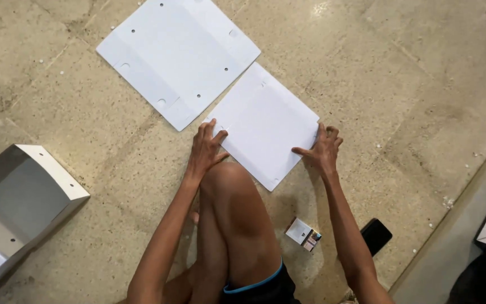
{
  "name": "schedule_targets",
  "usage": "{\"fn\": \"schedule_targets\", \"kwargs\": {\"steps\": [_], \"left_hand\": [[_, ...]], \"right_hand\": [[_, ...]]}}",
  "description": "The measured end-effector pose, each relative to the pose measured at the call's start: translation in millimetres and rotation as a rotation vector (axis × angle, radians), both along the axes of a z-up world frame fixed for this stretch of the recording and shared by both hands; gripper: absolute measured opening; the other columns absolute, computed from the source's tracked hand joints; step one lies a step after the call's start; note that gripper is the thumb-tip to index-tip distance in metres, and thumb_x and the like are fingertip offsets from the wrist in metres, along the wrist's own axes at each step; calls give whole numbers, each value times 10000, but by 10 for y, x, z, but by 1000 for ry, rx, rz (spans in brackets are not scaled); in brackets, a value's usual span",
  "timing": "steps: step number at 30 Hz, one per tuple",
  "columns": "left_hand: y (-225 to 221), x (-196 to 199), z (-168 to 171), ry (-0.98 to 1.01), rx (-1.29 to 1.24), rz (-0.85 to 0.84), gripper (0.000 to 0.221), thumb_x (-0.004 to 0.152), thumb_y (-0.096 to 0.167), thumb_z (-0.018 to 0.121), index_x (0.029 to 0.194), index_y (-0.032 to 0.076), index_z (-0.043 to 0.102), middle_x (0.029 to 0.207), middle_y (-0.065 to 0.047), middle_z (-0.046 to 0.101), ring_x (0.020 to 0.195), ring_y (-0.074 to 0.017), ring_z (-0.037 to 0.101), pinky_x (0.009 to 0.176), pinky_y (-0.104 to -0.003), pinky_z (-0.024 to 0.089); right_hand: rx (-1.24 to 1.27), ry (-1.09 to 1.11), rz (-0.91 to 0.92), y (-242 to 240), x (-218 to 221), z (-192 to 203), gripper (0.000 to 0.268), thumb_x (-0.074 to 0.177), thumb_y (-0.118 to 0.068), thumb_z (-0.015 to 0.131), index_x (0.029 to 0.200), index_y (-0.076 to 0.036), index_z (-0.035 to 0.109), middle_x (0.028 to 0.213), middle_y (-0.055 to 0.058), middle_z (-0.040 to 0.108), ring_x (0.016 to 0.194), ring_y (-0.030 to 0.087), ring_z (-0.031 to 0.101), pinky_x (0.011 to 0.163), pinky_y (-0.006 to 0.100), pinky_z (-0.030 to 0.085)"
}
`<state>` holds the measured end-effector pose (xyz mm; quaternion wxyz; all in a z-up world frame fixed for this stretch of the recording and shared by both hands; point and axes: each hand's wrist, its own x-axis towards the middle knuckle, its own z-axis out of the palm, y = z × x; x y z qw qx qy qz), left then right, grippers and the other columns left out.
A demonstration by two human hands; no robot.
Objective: The person assembles cardboard boxes by hand, folding and tucking flaps of pre-cut cardboard sheets into a square box shape and its corresponding lid.
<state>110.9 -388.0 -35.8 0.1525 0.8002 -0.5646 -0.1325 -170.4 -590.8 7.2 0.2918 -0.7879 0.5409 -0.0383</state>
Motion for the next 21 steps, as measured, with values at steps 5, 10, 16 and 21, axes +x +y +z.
{"fn": "schedule_targets", "kwargs": {"steps": [5, 10, 16, 21], "left_hand": [[50, 50, -248, -38, -15, -42, 605, 718, 465, 799, 1223, 266, 532, 1345, -66, 476, 1336, -306, 373, 968, -533, 502], [66, 13, -235, -45, -33, -42, 605, 750, 428, 795, 1267, 259, 531, 1359, -62, 472, 1362, -315, 358, 1016, -539, 482], [106, -29, -114, -10, -43, -37, 644, 766, 349, 794, 1332, 233, 511, 1424, -73, 435, 1375, -342, 344, 1040, -549, 470], [95, -4, -233, -96, -5, -41, 878, 724, 448, 809, 1465, 178, 423, 1466, -70, 408, 1375, -313, 362, 1074, -483, 466]], "right_hand": [[10, -88, -18, 27, -37, -47, 1097, 578, -447, 926, 1413, 4, 376, 1281, 270, 338, 1226, 551, 337, 925, 693, 406], [-48, -168, -42, -115, -189, -293, 889, 629, -280, 939, 1323, 19, 470, 1211, 263, 378, 1151, 544, 436, 881, 608, 488], [103, -452, -111, -360, -452, -410, 411, 804, -215, 855, 1070, -37, 598, 935, 232, 657, 847, 362, 645, 683, 439, 515], [536, -646, -134, -150, -255, 456, 417, 864, -143, 754, 1237, -46, 595, 956, 134, 635, 861, 211, 595, 767, 367, 546]]}}
